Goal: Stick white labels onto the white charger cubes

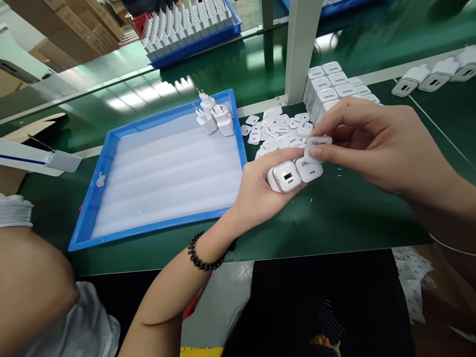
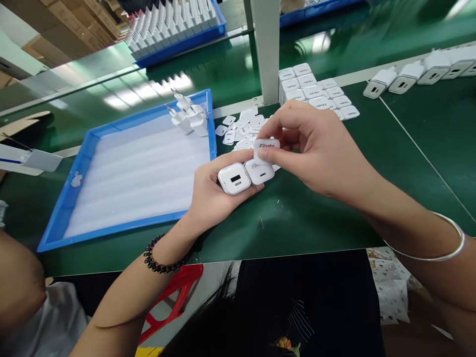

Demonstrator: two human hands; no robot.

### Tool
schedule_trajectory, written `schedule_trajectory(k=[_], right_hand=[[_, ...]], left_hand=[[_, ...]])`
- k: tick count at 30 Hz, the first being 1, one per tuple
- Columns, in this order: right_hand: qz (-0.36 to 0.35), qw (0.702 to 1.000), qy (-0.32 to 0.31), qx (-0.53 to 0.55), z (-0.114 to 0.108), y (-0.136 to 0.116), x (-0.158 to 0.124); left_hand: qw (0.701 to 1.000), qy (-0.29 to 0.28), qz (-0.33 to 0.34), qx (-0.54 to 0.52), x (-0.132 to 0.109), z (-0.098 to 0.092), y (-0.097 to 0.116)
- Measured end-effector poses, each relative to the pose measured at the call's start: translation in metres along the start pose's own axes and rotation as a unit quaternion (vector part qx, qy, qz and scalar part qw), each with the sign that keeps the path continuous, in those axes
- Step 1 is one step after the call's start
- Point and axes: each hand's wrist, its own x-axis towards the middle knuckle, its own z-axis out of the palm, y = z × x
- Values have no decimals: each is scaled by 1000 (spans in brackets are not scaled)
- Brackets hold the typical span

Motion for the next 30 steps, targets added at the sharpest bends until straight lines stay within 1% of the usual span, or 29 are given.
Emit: schedule_trajectory(k=[4,9,11,12,14,17,18,19,21,22,23,24,26,27,28,30], right_hand=[[-4,1000,0,-10,0,-1,-1],[-9,1000,5,-12,1,-2,-2],[-4,1000,5,-3,0,-2,-1],[4,1000,2,15,-1,-1,0],[22,996,-5,82,-3,0,3],[47,976,-19,214,-9,0,8],[58,966,-36,250,-10,-1,8],[73,955,-71,277,-11,-2,8],[106,935,-159,299,-10,-6,6],[116,928,-190,298,-10,-7,5],[121,925,-207,293,-8,-8,3],[124,926,-210,288,-7,-7,2],[124,934,-181,281,-4,-4,2],[116,943,-150,274,-3,-1,3],[102,954,-112,257,-2,2,5],[52,976,-12,211,0,8,9]], left_hand=[[1000,5,-1,-18,-1,1,-2],[999,7,-30,-15,-2,1,-4],[999,5,-32,-16,-2,2,-4],[999,4,-30,-17,-1,1,-4],[999,-3,-25,-19,0,1,-4],[1000,-12,-15,-24,1,0,-3],[1000,-10,-9,-28,1,0,-3],[999,-6,-3,-31,1,0,-2],[1000,6,4,-30,0,0,-3],[1000,9,2,-27,-1,0,-4],[1000,11,-4,-24,-1,1,-5],[1000,9,-9,-23,-2,1,-6],[999,2,-10,-32,-3,2,-6],[999,1,-3,-40,-3,3,-6],[999,-2,8,-48,-3,4,-4],[997,-19,40,-59,-3,7,1]])
